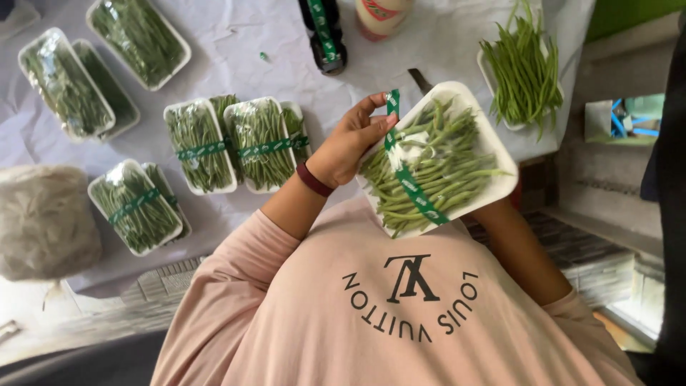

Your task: The person is wrapping trays of green vegetables with green adhesive tape using a dispenser.

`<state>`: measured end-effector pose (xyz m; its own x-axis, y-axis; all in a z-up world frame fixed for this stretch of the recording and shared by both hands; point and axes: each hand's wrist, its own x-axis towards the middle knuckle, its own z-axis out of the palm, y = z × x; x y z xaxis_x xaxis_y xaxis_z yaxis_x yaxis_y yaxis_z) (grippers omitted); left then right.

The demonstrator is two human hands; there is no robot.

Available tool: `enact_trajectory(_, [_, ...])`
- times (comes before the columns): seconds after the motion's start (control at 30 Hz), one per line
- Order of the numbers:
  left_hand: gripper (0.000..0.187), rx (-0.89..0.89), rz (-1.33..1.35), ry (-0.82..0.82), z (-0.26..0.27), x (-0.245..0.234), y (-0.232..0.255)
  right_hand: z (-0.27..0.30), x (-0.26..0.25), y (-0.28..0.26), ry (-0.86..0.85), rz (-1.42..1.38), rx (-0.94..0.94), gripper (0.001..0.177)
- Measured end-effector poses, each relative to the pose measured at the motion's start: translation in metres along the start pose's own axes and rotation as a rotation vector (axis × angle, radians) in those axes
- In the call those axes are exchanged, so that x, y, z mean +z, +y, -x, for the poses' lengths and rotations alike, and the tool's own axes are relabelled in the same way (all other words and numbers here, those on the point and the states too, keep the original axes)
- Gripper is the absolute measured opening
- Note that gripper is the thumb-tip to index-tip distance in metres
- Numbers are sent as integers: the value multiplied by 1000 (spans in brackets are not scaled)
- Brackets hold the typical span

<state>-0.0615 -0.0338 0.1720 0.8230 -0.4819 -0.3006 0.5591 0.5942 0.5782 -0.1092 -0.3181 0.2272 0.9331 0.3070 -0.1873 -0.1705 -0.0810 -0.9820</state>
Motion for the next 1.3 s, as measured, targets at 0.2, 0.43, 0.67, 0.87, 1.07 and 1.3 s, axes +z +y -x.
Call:
enact_trajectory(0.2, [39, 23, -284, -8, 26, 30, 48, -20, -10, -44, -43, -493, 251, 106])
enact_trajectory(0.43, [43, 129, -340, 50, 47, 35, 54, -38, 36, -113, -106, -76, 447, 69])
enact_trajectory(0.67, [51, -95, -117, -17, 66, 22, 63, -31, -3, -40, -212, -417, 156, 79])
enact_trajectory(0.87, [64, -54, 60, -190, 86, 8, 35, -27, 2, -35, -406, -589, -3, 65])
enact_trajectory(1.07, [57, -146, 123, -326, 127, 17, 26, -33, 43, -70, -872, -490, -259, 45])
enact_trajectory(1.3, [25, 10, -116, -303, 162, 20, 50, -32, 91, -133, -994, 184, -550, 33])
